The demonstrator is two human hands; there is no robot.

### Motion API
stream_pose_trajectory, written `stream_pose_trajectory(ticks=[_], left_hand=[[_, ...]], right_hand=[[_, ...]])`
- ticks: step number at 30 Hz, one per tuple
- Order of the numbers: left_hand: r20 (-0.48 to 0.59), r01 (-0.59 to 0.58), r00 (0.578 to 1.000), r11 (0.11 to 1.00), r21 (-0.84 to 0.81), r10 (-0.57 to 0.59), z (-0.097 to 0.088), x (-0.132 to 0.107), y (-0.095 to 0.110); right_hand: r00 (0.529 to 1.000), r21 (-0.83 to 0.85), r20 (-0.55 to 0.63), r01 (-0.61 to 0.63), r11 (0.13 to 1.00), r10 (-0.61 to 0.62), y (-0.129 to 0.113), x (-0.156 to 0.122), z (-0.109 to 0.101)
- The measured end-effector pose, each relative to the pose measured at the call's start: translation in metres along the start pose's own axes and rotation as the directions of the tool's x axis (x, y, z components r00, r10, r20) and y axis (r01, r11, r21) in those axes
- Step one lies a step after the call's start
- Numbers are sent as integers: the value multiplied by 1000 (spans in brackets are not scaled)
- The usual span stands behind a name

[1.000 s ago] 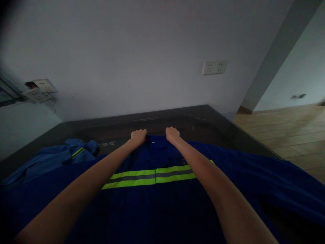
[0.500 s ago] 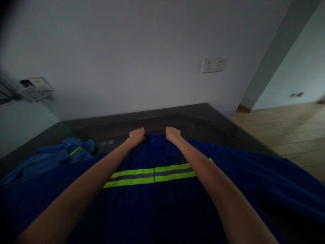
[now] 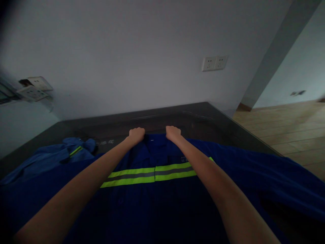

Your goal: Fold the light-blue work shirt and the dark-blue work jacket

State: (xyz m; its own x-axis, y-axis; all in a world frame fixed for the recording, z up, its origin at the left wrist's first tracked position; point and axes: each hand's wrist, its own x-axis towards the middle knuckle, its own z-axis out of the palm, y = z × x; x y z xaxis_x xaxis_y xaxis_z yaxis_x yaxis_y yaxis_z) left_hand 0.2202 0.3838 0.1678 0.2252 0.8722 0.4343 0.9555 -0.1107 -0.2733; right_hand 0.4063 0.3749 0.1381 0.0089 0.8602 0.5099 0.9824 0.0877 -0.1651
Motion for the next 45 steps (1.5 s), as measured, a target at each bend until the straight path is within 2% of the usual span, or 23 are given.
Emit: stream_pose_trajectory(ticks=[8, 16, 21, 28, 33, 37, 40, 42, 45], left_hand=[[-43, 1, 999, 1000, 4, -1, 3, 4, 0], [-41, 18, 999, 998, -52, -21, 8, 7, -7], [-52, 7, 999, 995, -102, -12, 17, 6, -14], [-93, 18, 995, 983, -181, -36, 22, 6, -21], [-82, 10, 996, 965, -264, -33, 27, 12, -23], [-85, -31, 996, 931, -363, 0, 34, 20, -38], [-87, -38, 996, 902, -429, 0, 39, 20, -55], [-80, -50, 997, 883, -467, 14, 43, 16, -65], [-90, -82, 995, 864, -497, 43, 48, 7, -74]], right_hand=[[1000, 3, -18, 15, 1000, -15, 2, 3, 5], [993, 13, -116, 37, 999, -35, 4, -4, 8], [972, 30, -225, 78, 996, -70, 6, -8, 16], [961, -13, -256, 101, 995, -101, 6, -8, 26], [953, -73, -271, 116, 991, -132, 4, -9, 35], [955, -78, -273, 99, 992, -117, 4, -8, 40], [952, -71, -286, 93, 993, -110, 4, -9, 36], [934, -65, -330, 121, 991, -136, -1, -11, 31], [911, 6, -353, 231, 973, -214, -19, -13, 23]])
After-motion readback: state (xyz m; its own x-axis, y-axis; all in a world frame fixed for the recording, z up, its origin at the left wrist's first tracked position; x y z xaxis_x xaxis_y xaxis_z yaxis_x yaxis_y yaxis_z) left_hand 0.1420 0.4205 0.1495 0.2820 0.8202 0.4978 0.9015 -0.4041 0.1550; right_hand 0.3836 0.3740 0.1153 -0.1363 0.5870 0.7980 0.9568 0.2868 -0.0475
